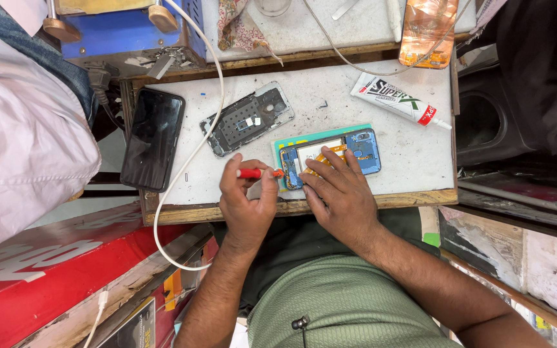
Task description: The person repairs a disassembled smartphone on a cluttered workbench, using a red-handled screwdriver to work on the phone's internal components and pressing components into place by hand. They then attach a replacement display, plug in a charging cable, and hold the phone while its screen powers on showing a boot logo.
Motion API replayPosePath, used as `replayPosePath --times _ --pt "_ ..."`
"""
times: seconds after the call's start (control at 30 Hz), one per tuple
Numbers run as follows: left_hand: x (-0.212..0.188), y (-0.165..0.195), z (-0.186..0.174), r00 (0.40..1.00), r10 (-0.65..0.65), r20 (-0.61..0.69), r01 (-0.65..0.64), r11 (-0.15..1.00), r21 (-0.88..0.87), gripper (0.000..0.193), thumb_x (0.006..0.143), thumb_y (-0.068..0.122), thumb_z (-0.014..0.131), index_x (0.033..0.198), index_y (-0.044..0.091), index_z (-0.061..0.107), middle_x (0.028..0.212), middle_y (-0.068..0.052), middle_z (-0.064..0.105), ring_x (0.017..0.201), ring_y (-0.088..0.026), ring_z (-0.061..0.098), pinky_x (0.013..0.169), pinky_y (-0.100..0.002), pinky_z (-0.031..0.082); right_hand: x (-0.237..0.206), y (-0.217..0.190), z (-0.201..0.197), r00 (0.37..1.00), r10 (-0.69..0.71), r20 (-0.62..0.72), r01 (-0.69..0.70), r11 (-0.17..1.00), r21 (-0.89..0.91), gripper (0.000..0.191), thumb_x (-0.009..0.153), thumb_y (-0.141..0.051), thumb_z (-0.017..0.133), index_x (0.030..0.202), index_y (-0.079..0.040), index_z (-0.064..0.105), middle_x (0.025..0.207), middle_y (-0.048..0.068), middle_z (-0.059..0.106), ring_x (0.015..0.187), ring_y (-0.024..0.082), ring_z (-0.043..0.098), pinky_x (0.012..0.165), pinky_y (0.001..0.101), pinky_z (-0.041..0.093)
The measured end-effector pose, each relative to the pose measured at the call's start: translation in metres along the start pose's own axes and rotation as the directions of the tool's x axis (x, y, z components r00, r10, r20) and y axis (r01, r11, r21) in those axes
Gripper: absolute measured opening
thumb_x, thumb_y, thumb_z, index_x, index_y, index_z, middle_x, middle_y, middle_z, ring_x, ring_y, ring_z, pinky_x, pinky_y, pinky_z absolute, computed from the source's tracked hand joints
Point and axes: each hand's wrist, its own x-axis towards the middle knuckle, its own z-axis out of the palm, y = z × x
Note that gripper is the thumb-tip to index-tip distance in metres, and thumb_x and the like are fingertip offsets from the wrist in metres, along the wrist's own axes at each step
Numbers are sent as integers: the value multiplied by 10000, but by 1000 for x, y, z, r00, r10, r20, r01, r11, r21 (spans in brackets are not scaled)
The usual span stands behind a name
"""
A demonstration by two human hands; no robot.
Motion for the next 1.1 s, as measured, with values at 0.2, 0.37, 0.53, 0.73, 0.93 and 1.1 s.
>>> replayPosePath --times 0.2,0.37,0.53,0.73,0.93,1.1 --pt "17 18 -5 963 233 136 -250 961 122 595 971 -77 705 1410 92 342 1082 -152 675 943 -300 729 817 -396 625 0 1 1 1000 -2 -1 2 1000 -4 283 891 -160 771 1168 -130 724 1328 51 656 1395 317 525 1208 597 332" --pt "35 38 -15 893 276 356 -338 933 125 597 880 -99 725 1366 163 499 1175 -152 641 1055 -343 679 880 -432 594 0 2 1 1000 7 -5 -7 1000 10 275 867 -137 782 1130 -106 710 1338 57 656 1400 323 528 1207 606 337" --pt "47 53 -23 885 179 430 -178 983 -44 567 909 -162 638 1388 139 594 1278 -118 646 1234 -363 670 1083 -462 571 -1 1 -1 1000 -7 -15 7 1000 4 284 860 -134 792 1132 -101 715 1329 58 655 1392 323 529 1202 604 342" --pt "53 58 -23 897 106 430 -80 994 -77 546 920 -132 644 1372 174 614 1276 -119 670 1233 -333 682 1062 -426 578 0 2 -4 1000 -5 -5 5 1000 31 291 859 -156 797 1129 -91 709 1327 70 648 1394 328 527 1201 591 345" --pt "46 59 -24 913 4 408 43 993 -107 464 972 -94 638 1345 183 641 1218 -117 701 1107 -296 718 921 -388 607 1 0 -5 1000 -17 5 16 999 33 344 851 -162 803 1170 -87 701 1334 82 645 1392 331 522 1202 581 342" --pt "42 52 -22 953 139 268 -161 985 59 425 961 -53 701 1309 153 570 1191 -142 697 1156 -374 630 980 -466 517 1 -3 -8 1000 0 2 0 999 39 362 844 -156 809 1185 -107 697 1335 76 647 1391 325 529 1201 572 352"
